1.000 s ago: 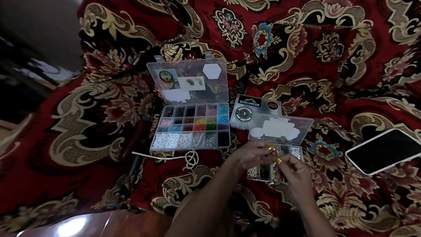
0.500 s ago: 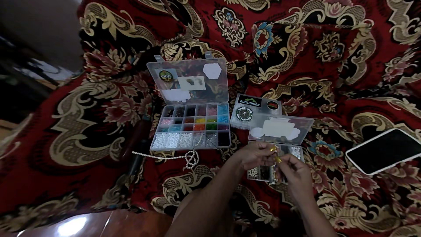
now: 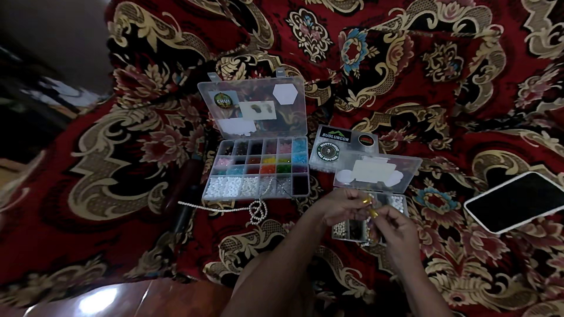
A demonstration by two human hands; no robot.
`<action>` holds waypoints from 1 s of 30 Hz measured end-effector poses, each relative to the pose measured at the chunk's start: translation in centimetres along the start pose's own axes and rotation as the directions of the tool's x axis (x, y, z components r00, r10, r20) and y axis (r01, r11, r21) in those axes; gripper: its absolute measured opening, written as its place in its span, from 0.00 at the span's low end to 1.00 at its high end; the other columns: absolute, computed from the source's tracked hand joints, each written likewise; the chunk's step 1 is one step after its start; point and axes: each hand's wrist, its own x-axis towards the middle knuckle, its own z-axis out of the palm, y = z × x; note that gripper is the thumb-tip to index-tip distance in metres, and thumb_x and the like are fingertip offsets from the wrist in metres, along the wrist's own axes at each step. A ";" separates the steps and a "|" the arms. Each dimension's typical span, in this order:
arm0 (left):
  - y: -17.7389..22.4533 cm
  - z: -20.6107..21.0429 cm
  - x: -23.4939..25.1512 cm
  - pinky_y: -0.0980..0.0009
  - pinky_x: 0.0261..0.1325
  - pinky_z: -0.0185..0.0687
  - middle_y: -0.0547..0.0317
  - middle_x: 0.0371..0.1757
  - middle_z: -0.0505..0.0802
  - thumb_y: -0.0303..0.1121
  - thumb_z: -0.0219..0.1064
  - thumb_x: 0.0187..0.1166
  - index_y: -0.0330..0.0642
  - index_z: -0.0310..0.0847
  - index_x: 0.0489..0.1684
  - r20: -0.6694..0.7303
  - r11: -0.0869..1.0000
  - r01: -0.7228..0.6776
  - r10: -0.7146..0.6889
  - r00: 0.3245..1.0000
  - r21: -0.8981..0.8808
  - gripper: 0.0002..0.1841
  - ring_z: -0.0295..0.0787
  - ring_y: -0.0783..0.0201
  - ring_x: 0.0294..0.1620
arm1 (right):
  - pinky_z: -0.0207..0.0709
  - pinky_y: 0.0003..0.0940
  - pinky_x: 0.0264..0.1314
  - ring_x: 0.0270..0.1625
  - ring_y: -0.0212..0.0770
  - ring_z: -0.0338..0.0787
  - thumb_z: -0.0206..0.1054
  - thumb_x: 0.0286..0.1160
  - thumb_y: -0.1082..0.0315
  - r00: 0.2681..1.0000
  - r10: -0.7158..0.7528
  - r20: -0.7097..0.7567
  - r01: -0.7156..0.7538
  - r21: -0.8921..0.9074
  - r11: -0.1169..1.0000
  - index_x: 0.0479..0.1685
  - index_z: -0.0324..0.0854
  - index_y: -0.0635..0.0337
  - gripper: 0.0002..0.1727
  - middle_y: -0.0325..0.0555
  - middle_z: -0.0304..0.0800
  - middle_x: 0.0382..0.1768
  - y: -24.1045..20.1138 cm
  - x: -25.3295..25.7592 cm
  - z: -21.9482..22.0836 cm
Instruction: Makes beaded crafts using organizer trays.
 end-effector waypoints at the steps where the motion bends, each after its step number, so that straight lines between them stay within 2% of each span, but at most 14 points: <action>1: 0.0 0.0 0.0 0.73 0.50 0.88 0.70 0.37 0.92 0.24 0.53 0.89 0.43 0.84 0.44 0.003 1.000 -0.002 0.002 1.000 0.009 0.11 0.90 0.74 0.38 | 0.80 0.18 0.19 0.16 0.23 0.83 0.62 0.72 0.72 1.000 -0.001 0.002 0.001 0.000 1.000 0.30 0.85 0.57 0.07 0.30 0.86 0.18 0.0 0.0 0.0; 9: 0.0 -0.1 0.0 0.73 0.51 0.89 0.69 0.39 0.93 0.22 0.54 0.87 0.42 0.85 0.45 0.024 1.000 -0.005 0.004 1.000 0.025 0.11 0.91 0.74 0.39 | 0.81 0.19 0.22 0.18 0.23 0.84 0.62 0.74 0.71 1.000 0.002 0.007 -0.002 -0.003 1.000 0.31 0.85 0.58 0.07 0.30 0.87 0.19 -0.2 0.1 0.0; 19: -0.2 -0.8 0.0 0.76 0.50 0.87 0.71 0.36 0.94 0.22 0.56 0.84 0.45 0.86 0.40 0.108 0.997 -0.049 0.042 0.993 0.063 0.12 0.90 0.77 0.39 | 0.82 0.18 0.23 0.20 0.23 0.86 0.62 0.77 0.71 0.998 0.019 0.067 -0.018 -0.018 1.000 0.34 0.85 0.59 0.08 0.31 0.89 0.21 0.1 0.0 -0.3; 21: -0.2 -0.9 0.0 0.77 0.49 0.85 0.72 0.36 0.93 0.21 0.59 0.81 0.45 0.87 0.39 0.106 0.991 -0.078 0.066 0.992 0.113 0.11 0.89 0.77 0.38 | 0.83 0.19 0.24 0.20 0.24 0.86 0.61 0.78 0.72 0.997 0.033 0.075 -0.031 -0.024 0.999 0.34 0.86 0.60 0.08 0.32 0.89 0.22 0.1 0.1 -0.3; 23: 0.1 -0.6 -0.1 0.77 0.49 0.85 0.72 0.36 0.93 0.20 0.61 0.79 0.41 0.88 0.39 0.048 0.969 -0.119 0.111 0.993 0.216 0.09 0.88 0.78 0.38 | 0.84 0.19 0.24 0.20 0.24 0.86 0.61 0.79 0.72 0.996 0.049 0.072 -0.048 -0.021 0.999 0.36 0.85 0.62 0.08 0.32 0.89 0.23 0.0 0.2 -0.3; 27: 0.6 -0.5 -0.2 0.76 0.58 0.82 0.66 0.42 0.92 0.21 0.65 0.79 0.33 0.89 0.42 -0.009 0.886 -0.202 0.226 0.974 0.418 0.06 0.86 0.79 0.47 | 0.85 0.20 0.26 0.22 0.25 0.87 0.60 0.80 0.74 0.993 0.096 0.068 -0.096 -0.006 0.995 0.43 0.84 0.66 0.07 0.34 0.90 0.27 -0.2 0.2 -0.6; 30: 0.5 -0.4 -0.3 0.76 0.54 0.82 0.62 0.43 0.90 0.21 0.66 0.77 0.31 0.89 0.39 -0.019 0.848 -0.269 0.312 0.950 0.456 0.06 0.85 0.76 0.46 | 0.85 0.20 0.27 0.22 0.26 0.87 0.61 0.80 0.73 0.989 0.130 0.074 -0.131 -0.003 0.991 0.43 0.84 0.66 0.07 0.35 0.91 0.29 -0.5 0.3 -0.5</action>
